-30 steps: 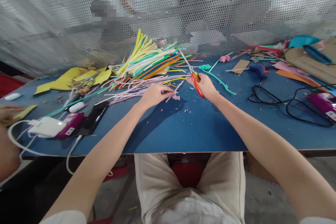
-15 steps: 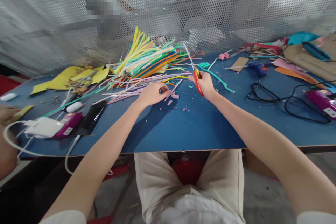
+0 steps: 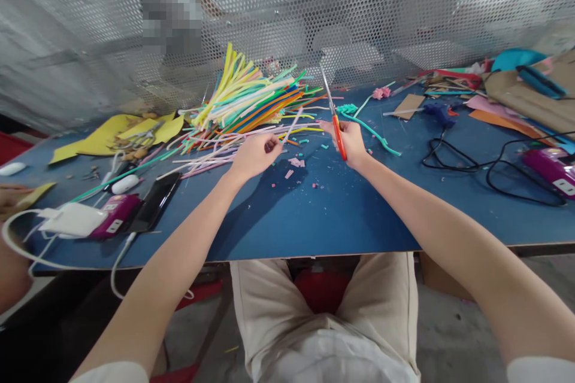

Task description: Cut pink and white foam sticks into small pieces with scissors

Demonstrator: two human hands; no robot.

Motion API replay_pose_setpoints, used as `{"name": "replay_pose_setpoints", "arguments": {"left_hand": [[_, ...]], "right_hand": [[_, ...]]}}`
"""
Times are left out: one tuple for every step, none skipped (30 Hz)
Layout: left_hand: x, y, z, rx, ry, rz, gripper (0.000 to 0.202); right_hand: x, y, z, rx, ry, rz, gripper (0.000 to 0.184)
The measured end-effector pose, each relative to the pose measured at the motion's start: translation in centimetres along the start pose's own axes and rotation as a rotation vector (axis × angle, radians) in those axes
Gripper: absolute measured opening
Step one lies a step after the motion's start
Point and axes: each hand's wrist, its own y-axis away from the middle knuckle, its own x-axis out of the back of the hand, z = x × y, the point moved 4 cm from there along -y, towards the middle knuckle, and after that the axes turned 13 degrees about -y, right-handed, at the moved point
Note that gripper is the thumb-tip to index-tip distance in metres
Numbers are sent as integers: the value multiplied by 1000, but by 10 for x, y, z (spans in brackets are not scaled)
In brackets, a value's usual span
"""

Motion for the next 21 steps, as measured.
{"name": "replay_pose_setpoints", "arguments": {"left_hand": [[3,0,3,-17,16,33,18],[5,1,6,-30,30,63,18],[7,1,9,-41,42,86,19],[8,1,11,-47,50,103,20],[9,1,13,-51,55,116,20],[10,2,15,-52,58,123,21],[9,2,16,-55,61,122,21],[9,2,17,-61,67,112,22],[7,2,19,-70,78,99,22],[6,2,20,-79,92,83,23],[5,3,22,-88,109,66,23],[3,3,24,-93,126,52,23],[2,4,25,-92,140,41,22],[1,4,26,-86,149,34,22],[0,5,27,-78,154,28,22],[-1,5,27,-70,156,24,22],[-2,5,28,-65,154,20,22],[-3,6,29,-66,152,13,23],[-3,6,30,-71,153,4,23],[-5,6,31,-79,158,-8,23],[-6,6,32,-87,168,-23,23]], "right_hand": [[-1,1,0,-6,-21,-22,49],[-2,2,-1,-8,-39,-35,52],[-3,2,-1,-7,-49,-34,53],[-3,3,-3,-3,-52,-22,54],[-3,4,-4,5,-52,-2,53],[-4,5,-6,16,-53,13,52],[-4,6,-8,28,-53,21,51],[-6,6,-10,40,-51,17,50],[-7,7,-11,54,-46,3,47],[-9,8,-13,66,-39,-16,44],[-12,9,-14,78,-29,-36,41],[-14,10,-14,92,-17,-53,38],[-16,12,-14,108,-2,-64,36],[-18,13,-14,122,13,-71,35],[-20,14,-14,134,30,-75,35],[-22,16,-13,142,47,-80,35],[-23,17,-13,147,62,-86,36],[-25,19,-13,148,69,-98,36],[-27,21,-12,147,68,-112,37],[-29,23,-12,146,59,-132,37],[-31,24,-13,148,47,-155,37]]}}
